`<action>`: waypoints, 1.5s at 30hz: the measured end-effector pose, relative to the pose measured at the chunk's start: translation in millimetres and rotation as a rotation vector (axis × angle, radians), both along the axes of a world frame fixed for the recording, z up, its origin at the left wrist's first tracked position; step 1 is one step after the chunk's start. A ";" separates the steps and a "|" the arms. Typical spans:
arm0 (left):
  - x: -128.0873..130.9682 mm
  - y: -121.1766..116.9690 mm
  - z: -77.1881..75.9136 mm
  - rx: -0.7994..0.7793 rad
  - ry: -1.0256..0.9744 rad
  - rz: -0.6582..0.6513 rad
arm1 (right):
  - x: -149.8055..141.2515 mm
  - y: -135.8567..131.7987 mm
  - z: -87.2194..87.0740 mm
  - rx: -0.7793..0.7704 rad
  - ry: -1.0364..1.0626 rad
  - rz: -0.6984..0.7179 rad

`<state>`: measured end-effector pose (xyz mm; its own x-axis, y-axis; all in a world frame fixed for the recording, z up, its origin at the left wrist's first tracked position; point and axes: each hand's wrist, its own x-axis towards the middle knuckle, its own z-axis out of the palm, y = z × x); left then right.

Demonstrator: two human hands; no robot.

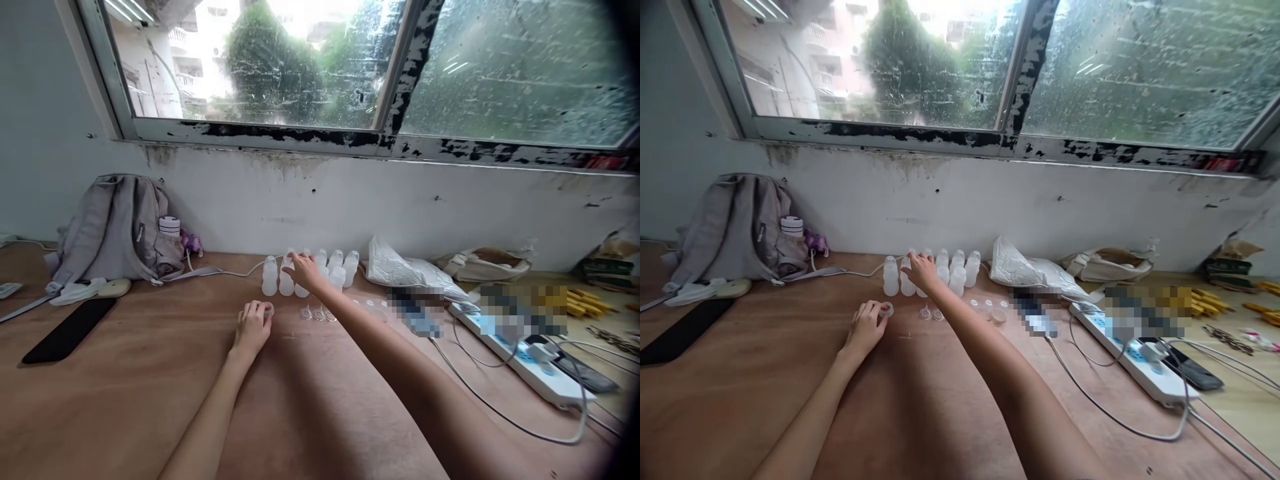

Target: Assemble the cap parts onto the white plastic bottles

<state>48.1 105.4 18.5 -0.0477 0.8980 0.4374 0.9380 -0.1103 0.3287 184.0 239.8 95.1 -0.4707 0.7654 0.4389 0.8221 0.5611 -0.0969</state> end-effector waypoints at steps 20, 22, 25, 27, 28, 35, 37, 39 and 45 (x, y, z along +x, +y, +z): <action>-1.9 -2.0 -4.7 -0.021 -0.042 0.102 | 65.9 -47.0 -3.7 -0.055 0.054 -0.163; 2.1 -0.3 -4.9 0.024 -0.074 0.073 | 82.9 -60.7 -19.2 -0.079 0.068 -0.207; 13.6 0.8 -5.7 0.094 -0.133 0.022 | 104.9 -76.4 -47.1 -0.147 0.150 -0.282; 23.2 0.0 -8.0 0.151 -0.240 -0.045 | 115.4 -81.7 -65.3 -0.206 0.187 -0.332; 28.0 -0.9 -9.5 0.173 -0.307 -0.084 | 119.2 -83.0 -73.2 -0.224 0.192 -0.337; 53.2 -14.3 -11.1 -0.028 -0.664 -0.218 | 126.9 -85.2 -100.0 -0.142 0.230 -0.241; 59.0 -18.4 -7.9 -0.104 -0.741 -0.231 | 127.6 -86.7 -100.7 -0.098 0.295 -0.226; 64.7 -21.1 -5.7 -0.158 -0.795 -0.238 | 128.4 -88.2 -100.8 -0.079 0.373 -0.175; 79.7 -23.1 -8.6 -0.370 -1.006 -0.330 | 127.7 -90.2 -102.3 -0.119 0.470 -0.009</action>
